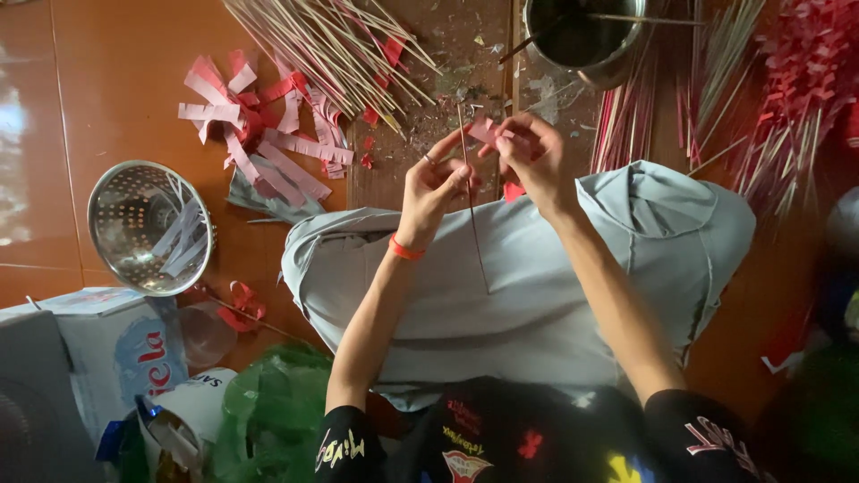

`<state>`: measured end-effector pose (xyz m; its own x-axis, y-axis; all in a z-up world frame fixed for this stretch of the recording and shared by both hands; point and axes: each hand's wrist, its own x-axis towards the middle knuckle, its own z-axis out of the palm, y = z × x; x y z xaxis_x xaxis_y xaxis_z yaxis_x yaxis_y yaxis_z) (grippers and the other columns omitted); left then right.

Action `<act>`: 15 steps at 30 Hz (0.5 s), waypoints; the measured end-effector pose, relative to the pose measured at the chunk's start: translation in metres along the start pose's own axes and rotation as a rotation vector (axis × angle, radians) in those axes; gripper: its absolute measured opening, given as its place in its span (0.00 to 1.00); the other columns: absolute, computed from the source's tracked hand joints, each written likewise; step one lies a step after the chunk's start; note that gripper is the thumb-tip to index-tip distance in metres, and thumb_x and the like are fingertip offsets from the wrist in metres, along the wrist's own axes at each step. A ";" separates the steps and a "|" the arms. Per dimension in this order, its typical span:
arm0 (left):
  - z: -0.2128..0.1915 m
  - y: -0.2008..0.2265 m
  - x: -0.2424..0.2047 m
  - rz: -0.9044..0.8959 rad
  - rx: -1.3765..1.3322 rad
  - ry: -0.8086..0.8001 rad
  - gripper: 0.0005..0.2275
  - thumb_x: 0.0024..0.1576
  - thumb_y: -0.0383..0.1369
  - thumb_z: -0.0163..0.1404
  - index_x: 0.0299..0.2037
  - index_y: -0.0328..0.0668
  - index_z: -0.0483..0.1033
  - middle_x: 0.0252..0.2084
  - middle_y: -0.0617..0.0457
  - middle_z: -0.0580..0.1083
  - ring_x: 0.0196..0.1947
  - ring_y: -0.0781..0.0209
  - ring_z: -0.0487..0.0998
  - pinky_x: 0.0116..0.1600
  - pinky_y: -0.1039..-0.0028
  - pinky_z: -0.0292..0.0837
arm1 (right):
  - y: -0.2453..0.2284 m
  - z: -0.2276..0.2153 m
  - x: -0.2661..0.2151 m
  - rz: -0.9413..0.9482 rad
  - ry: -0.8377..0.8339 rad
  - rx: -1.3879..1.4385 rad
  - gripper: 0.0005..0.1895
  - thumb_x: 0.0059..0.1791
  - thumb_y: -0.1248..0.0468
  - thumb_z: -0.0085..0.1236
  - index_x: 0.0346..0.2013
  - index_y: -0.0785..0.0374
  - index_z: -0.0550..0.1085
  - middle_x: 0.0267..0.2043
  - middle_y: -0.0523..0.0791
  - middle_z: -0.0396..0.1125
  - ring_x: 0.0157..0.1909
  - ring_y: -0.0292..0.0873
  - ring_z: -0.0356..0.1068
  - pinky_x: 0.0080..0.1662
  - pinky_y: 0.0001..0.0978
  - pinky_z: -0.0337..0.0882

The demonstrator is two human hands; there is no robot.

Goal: Wrapping red paper strips around thin wooden sticks using adhesive to create decorative items.

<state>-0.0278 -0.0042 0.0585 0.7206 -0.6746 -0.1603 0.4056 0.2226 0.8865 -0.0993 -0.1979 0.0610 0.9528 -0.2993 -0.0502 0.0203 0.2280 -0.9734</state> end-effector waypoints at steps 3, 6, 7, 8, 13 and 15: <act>0.005 0.007 -0.002 0.004 -0.014 0.004 0.25 0.65 0.26 0.52 0.72 0.33 0.61 0.37 0.54 0.78 0.37 0.68 0.79 0.42 0.78 0.75 | -0.015 0.008 -0.002 -0.065 -0.003 -0.020 0.19 0.54 0.67 0.56 0.60 0.65 0.70 0.42 0.45 0.77 0.31 0.30 0.70 0.33 0.23 0.71; 0.012 0.017 -0.006 0.043 0.001 0.004 0.24 0.66 0.26 0.52 0.73 0.32 0.61 0.37 0.54 0.78 0.38 0.69 0.78 0.44 0.77 0.76 | -0.032 0.017 -0.009 0.027 0.023 -0.077 0.26 0.55 0.67 0.56 0.69 0.63 0.67 0.33 0.44 0.72 0.28 0.30 0.65 0.30 0.23 0.65; 0.012 0.017 -0.007 0.043 0.000 0.005 0.24 0.66 0.26 0.52 0.73 0.32 0.61 0.37 0.54 0.78 0.38 0.69 0.78 0.44 0.77 0.76 | -0.027 0.017 -0.009 0.028 0.022 -0.077 0.26 0.55 0.67 0.56 0.69 0.63 0.67 0.33 0.44 0.72 0.28 0.30 0.65 0.30 0.23 0.65; 0.013 0.017 -0.007 0.060 0.020 0.007 0.24 0.67 0.26 0.51 0.73 0.32 0.61 0.38 0.54 0.77 0.38 0.70 0.77 0.45 0.77 0.75 | -0.022 0.016 -0.009 0.006 -0.007 -0.039 0.26 0.55 0.68 0.56 0.69 0.64 0.67 0.36 0.44 0.74 0.30 0.31 0.69 0.33 0.24 0.71; 0.018 0.023 -0.006 0.088 0.040 -0.013 0.24 0.68 0.24 0.50 0.75 0.34 0.59 0.39 0.55 0.77 0.38 0.71 0.74 0.45 0.78 0.73 | -0.034 0.025 -0.008 -0.099 -0.021 0.004 0.27 0.55 0.70 0.56 0.70 0.64 0.63 0.50 0.45 0.74 0.36 0.33 0.74 0.40 0.29 0.77; 0.025 0.035 -0.003 0.109 0.060 -0.045 0.25 0.68 0.24 0.49 0.75 0.36 0.57 0.39 0.55 0.77 0.37 0.71 0.75 0.45 0.78 0.74 | -0.028 0.023 -0.004 -0.105 0.077 -0.006 0.28 0.54 0.69 0.57 0.69 0.61 0.64 0.35 0.45 0.73 0.29 0.32 0.73 0.31 0.27 0.77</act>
<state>-0.0296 -0.0123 0.1008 0.7321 -0.6798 -0.0431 0.2907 0.2545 0.9224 -0.0966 -0.1814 0.0941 0.9196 -0.3912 0.0356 0.1169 0.1862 -0.9755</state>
